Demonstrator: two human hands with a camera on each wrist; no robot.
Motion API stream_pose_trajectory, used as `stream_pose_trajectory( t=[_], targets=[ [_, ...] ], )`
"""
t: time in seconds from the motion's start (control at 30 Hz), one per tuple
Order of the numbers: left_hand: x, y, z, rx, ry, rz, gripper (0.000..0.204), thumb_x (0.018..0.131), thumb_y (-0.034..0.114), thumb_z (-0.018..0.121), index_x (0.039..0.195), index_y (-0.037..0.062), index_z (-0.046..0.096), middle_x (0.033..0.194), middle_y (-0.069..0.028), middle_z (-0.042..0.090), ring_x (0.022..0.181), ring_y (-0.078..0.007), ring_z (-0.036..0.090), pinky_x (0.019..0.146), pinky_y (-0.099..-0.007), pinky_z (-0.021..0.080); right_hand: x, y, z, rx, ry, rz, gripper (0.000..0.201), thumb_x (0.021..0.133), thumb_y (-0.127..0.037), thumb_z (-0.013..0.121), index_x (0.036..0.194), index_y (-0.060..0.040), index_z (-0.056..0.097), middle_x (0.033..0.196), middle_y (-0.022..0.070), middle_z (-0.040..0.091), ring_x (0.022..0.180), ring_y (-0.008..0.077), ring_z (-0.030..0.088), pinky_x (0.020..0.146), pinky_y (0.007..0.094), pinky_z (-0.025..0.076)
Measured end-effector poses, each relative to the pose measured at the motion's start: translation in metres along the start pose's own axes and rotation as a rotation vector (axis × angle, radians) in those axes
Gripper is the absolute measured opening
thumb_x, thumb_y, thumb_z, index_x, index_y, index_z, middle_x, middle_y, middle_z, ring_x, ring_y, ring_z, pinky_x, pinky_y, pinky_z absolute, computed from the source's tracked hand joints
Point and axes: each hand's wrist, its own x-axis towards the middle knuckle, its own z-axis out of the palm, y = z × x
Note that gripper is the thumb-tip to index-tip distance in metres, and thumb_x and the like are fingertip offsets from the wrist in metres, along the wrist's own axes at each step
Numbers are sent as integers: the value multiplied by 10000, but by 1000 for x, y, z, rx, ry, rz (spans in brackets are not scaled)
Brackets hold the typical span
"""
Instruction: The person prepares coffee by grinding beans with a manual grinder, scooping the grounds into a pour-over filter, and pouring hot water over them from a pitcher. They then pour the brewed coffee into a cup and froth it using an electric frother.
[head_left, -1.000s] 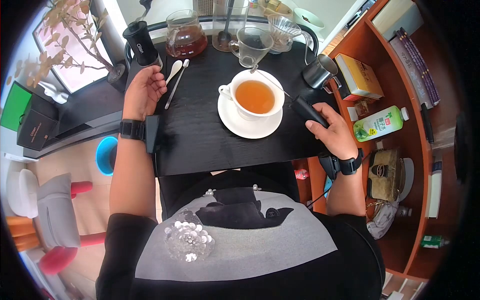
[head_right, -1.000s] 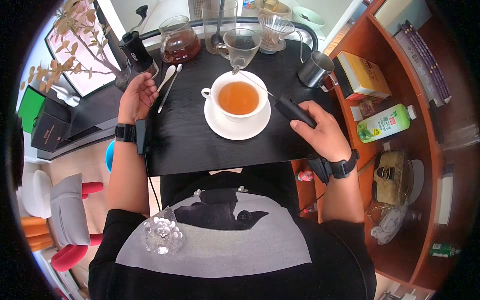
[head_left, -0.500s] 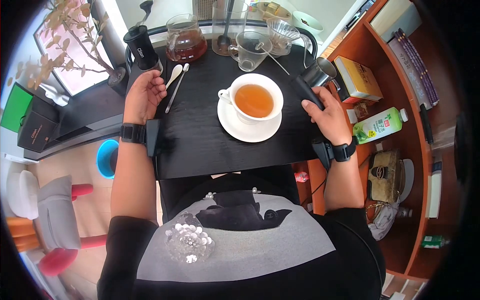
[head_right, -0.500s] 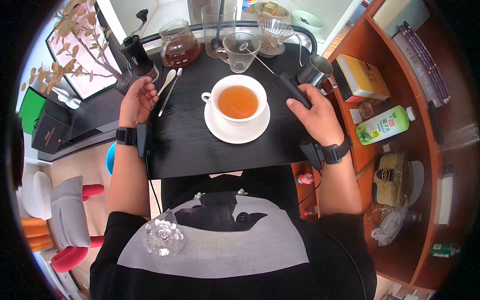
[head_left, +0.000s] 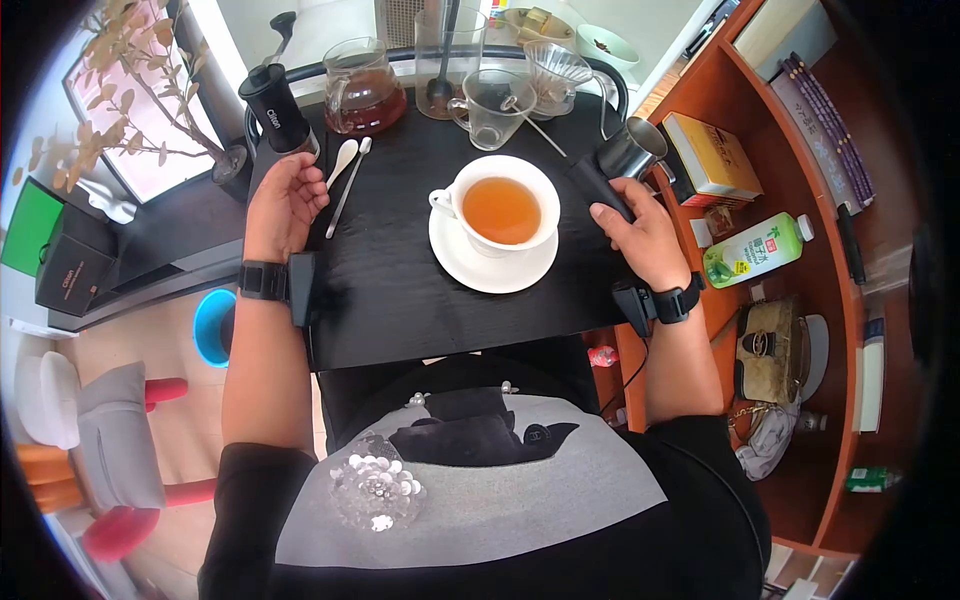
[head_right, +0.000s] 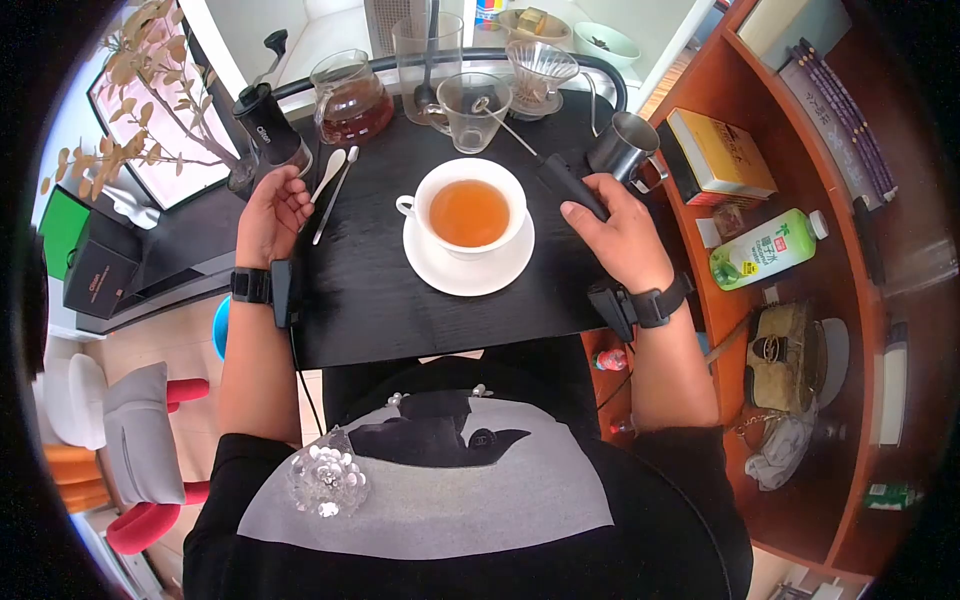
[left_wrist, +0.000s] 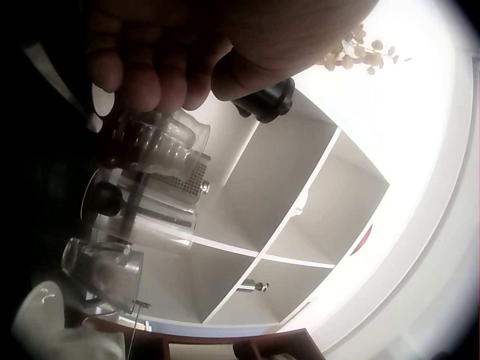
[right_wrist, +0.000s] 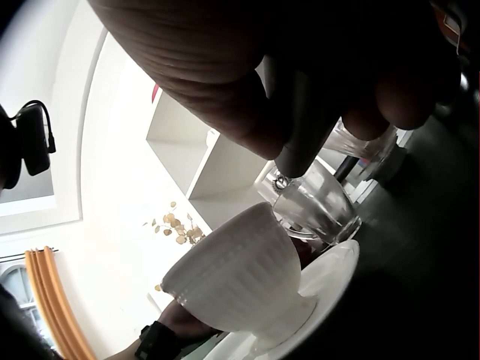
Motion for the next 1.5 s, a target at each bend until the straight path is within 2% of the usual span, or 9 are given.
stream_pose_trajectory(
  t=[0.17, 0.23, 0.47, 0.67, 0.97, 1.0, 1.07, 1.33, 1.5],
  targets=[
    [-1, -1, 2, 11, 5, 14, 207, 900, 224, 473, 957, 44, 558, 757, -22, 578, 672, -133, 564, 622, -264, 480, 0, 4, 0, 26, 20, -34, 329, 803, -236, 626, 1011, -1, 530, 829, 113, 603, 736, 162, 564, 672, 282, 440],
    [-1, -1, 2, 12, 18, 8, 204, 903, 223, 467, 955, 47, 557, 755, -21, 576, 670, -132, 563, 622, -265, 482, 1, 3, -1, 192, 19, 76, 299, 817, -220, 618, 1008, -11, 523, 807, 90, 598, 679, 130, 553, 627, 256, 444],
    [-1, 0, 1, 18, 12, 9, 199, 904, 224, 466, 957, 55, 557, 753, -18, 576, 667, -133, 564, 620, -265, 484, 6, 10, 0, 758, 31, -16, 248, 865, -103, 526, 1074, -34, 411, 822, 84, 580, 701, 132, 565, 646, 265, 471],
    [-14, -1, 25, 43, -29, 146, 190, 902, 202, 468, 959, 41, 550, 755, -35, 561, 692, -135, 540, 654, -265, 461, -3, -9, 6, 677, -82, -68, 296, 856, -74, 528, 1114, -35, 388, 840, 92, 581, 710, 128, 567, 656, 261, 469],
    [-75, 15, 126, 414, -522, 228, 349, 827, 182, 625, 1118, 13, 534, 919, -18, 578, 852, -90, 533, 763, -234, 426, -27, -79, 49, 884, -431, -193, 337, 856, -90, 554, 1143, -27, 390, 966, 49, 526, 740, 64, 520, 613, 207, 462],
    [-82, 21, 132, 442, -574, 147, 376, 818, 195, 638, 1128, 12, 526, 964, -21, 577, 879, -94, 534, 789, -237, 423, -26, -78, 56, 911, -478, -231, 336, 861, -88, 549, 1149, -25, 386, 977, 46, 524, 749, 61, 513, 612, 204, 459],
    [-90, 20, 144, 358, -542, 122, 314, 806, 90, 642, 1095, 28, 533, 866, 10, 556, 798, -65, 532, 719, -196, 433, -28, -84, 66, 900, -458, -289, 353, 866, -78, 541, 1167, -10, 369, 1038, 65, 520, 798, 62, 506, 612, 196, 449],
    [-78, 36, 147, 397, -367, 173, 205, 820, 138, 631, 975, 8, 598, 879, 1, 602, 779, -66, 527, 721, -227, 432, -26, -72, 59, 662, -410, -469, 520, 839, -75, 578, 1291, -12, 329, 1079, 104, 539, 869, 106, 529, 750, 255, 440],
    [-45, 49, 149, 535, -183, 320, 201, 810, 183, 620, 931, 24, 598, 800, 18, 579, 710, -52, 490, 640, -201, 392, -26, -47, 29, 715, -326, -410, 357, 855, -88, 566, 1193, -27, 467, 984, 77, 591, 845, 108, 561, 750, 245, 452]
  ],
)
